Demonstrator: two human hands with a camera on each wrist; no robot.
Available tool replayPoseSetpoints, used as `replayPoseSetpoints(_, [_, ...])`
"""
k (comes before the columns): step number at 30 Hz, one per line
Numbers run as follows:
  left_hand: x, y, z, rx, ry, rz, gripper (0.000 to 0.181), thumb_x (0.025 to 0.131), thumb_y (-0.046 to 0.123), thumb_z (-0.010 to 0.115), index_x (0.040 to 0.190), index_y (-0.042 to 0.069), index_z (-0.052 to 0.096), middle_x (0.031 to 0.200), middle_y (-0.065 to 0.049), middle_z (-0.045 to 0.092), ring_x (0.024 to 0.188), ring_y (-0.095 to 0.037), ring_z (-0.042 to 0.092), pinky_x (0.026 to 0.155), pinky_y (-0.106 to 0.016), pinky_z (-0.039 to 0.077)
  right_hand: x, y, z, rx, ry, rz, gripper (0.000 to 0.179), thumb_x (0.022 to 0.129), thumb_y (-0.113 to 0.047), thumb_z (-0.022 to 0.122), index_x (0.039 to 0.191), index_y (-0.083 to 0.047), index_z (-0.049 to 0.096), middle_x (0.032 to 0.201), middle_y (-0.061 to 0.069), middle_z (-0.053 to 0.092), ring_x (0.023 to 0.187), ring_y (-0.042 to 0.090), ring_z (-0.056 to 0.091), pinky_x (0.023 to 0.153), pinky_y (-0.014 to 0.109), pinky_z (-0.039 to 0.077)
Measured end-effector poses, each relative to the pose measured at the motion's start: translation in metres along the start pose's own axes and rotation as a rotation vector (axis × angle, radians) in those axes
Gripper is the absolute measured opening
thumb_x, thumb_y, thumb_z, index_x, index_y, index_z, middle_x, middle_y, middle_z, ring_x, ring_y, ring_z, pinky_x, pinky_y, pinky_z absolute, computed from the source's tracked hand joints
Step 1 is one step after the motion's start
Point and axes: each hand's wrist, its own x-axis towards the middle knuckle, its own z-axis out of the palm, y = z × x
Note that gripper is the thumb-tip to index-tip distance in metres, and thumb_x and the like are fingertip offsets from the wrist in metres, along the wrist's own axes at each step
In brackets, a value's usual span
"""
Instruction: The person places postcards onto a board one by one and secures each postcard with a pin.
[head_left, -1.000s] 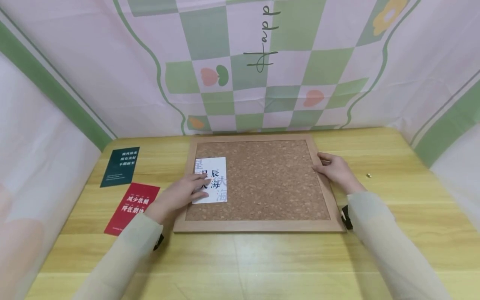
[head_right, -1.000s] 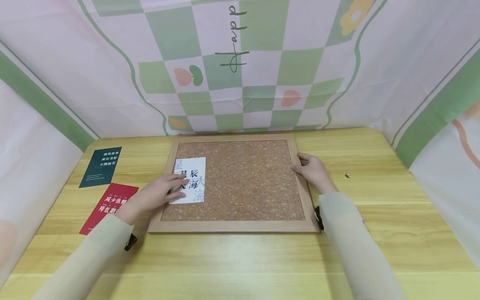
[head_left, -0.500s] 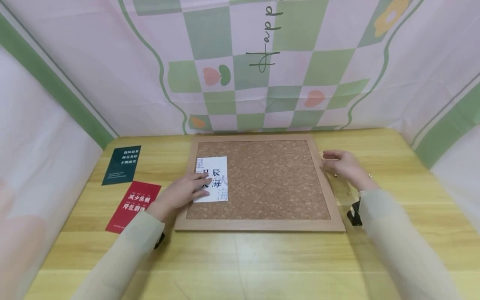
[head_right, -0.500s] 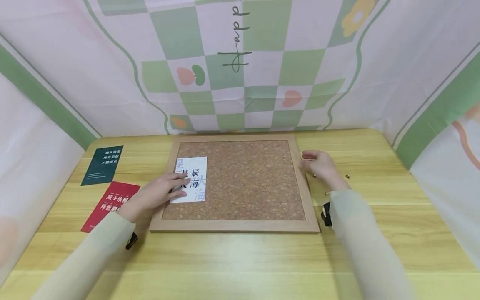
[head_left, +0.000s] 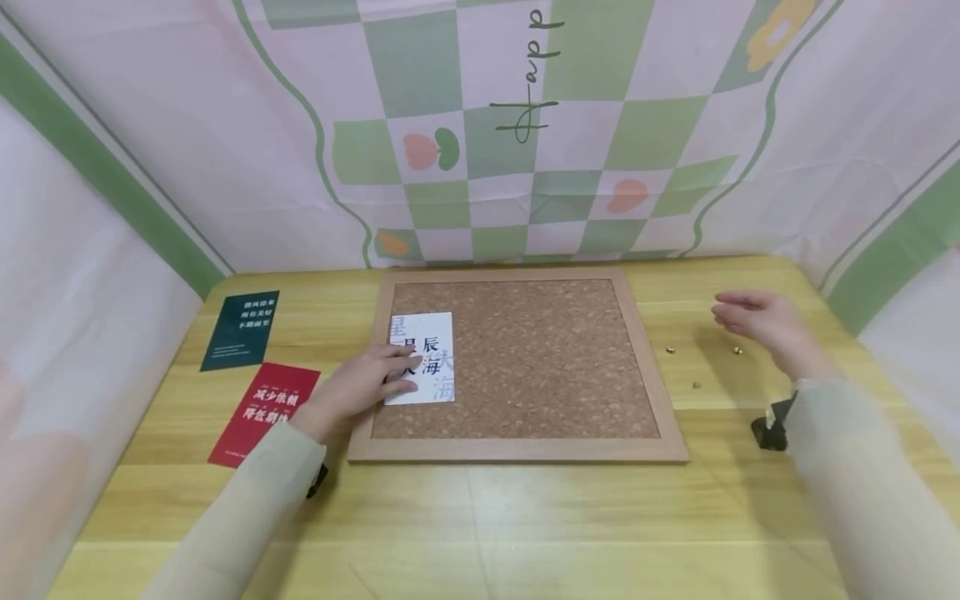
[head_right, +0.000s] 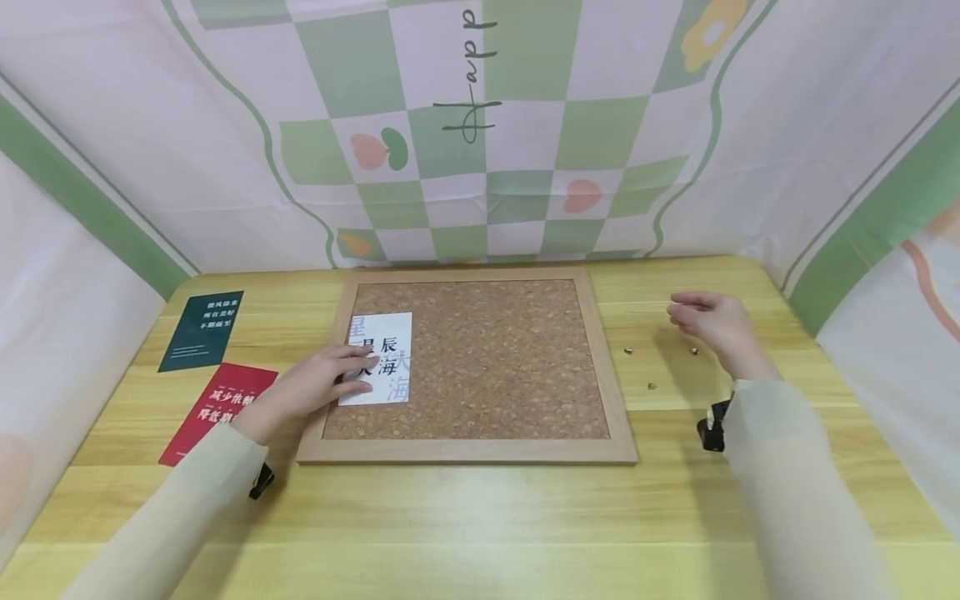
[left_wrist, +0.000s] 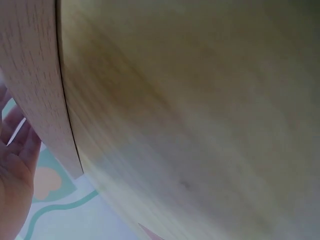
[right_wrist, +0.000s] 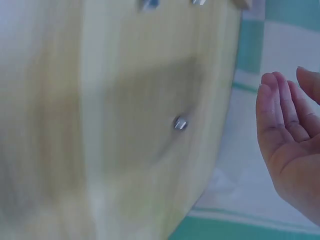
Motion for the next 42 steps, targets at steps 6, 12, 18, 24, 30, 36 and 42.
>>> replayPoseSetpoints(6, [0.000,0.001,0.000,0.016,0.012,0.018,0.051,0.092,0.037,0.060,0.136,0.013,0.053,0.144,-0.016,0.048,0.134,-0.037,0.044,0.109,-0.053,0.039,-0.013,0.022,-0.015,-0.092,-0.012,0.026,0.057,0.102,-0.022,0.044,0.136,0.021,0.027,0.081,-0.043,0.049,0.077,-0.022,0.052,0.068,0.000,0.043])
replayPoseSetpoints(12, [0.000,0.002,-0.001,0.019,0.018,0.028,0.051,0.093,0.037,0.059,0.136,0.011,0.053,0.144,-0.017,0.047,0.133,-0.038,0.045,0.108,-0.053,0.039,-0.021,0.040,-0.020,-0.221,0.010,0.060,0.056,0.100,-0.028,0.048,0.134,0.015,0.038,0.079,-0.044,0.049,0.074,-0.020,0.051,0.073,0.014,0.047])
replayPoseSetpoints(18, [0.000,0.000,0.000,0.023,0.038,0.049,0.050,0.092,0.035,0.060,0.134,0.010,0.055,0.143,-0.018,0.048,0.133,-0.038,0.045,0.108,-0.053,0.039,-0.024,0.048,-0.017,-0.257,0.025,0.093,0.053,0.098,-0.029,0.052,0.129,0.014,0.046,0.077,-0.041,0.051,0.071,-0.019,0.051,0.064,0.009,0.043])
replayPoseSetpoints(24, [0.001,-0.001,0.001,0.025,0.051,0.071,0.049,0.092,0.035,0.060,0.134,0.009,0.055,0.142,-0.018,0.050,0.131,-0.038,0.046,0.108,-0.053,0.039,-0.023,0.050,-0.009,-0.256,0.038,0.096,0.050,0.097,-0.023,0.054,0.127,0.017,0.047,0.085,-0.019,0.068,0.070,-0.018,0.052,0.064,0.009,0.049])
replayPoseSetpoints(30, [0.000,0.000,0.000,0.006,0.039,0.057,0.049,0.092,0.035,0.060,0.134,0.009,0.055,0.143,-0.017,0.048,0.133,-0.038,0.045,0.108,-0.054,0.038,-0.019,0.056,-0.004,-0.297,0.083,0.092,0.047,0.095,-0.024,0.057,0.122,0.014,0.054,0.100,0.015,0.073,0.069,-0.020,0.047,0.062,0.007,0.045])
replayPoseSetpoints(36, [0.000,0.000,0.000,0.000,0.039,0.051,0.049,0.092,0.034,0.060,0.134,0.010,0.055,0.144,-0.016,0.048,0.133,-0.038,0.044,0.108,-0.054,0.038,-0.016,0.059,-0.003,-0.351,0.095,0.105,0.050,0.097,-0.032,0.054,0.124,0.011,0.054,0.121,0.030,0.060,0.082,-0.004,0.051,0.085,0.039,0.046])
replayPoseSetpoints(42, [0.000,0.002,0.000,0.003,0.033,0.037,0.050,0.092,0.034,0.060,0.135,0.010,0.054,0.144,-0.018,0.048,0.133,-0.038,0.044,0.108,-0.054,0.039,-0.017,0.058,0.000,-0.382,0.107,0.091,0.050,0.099,-0.029,0.049,0.124,0.014,0.052,0.131,0.037,0.046,0.107,0.045,0.050,0.091,0.059,0.036])
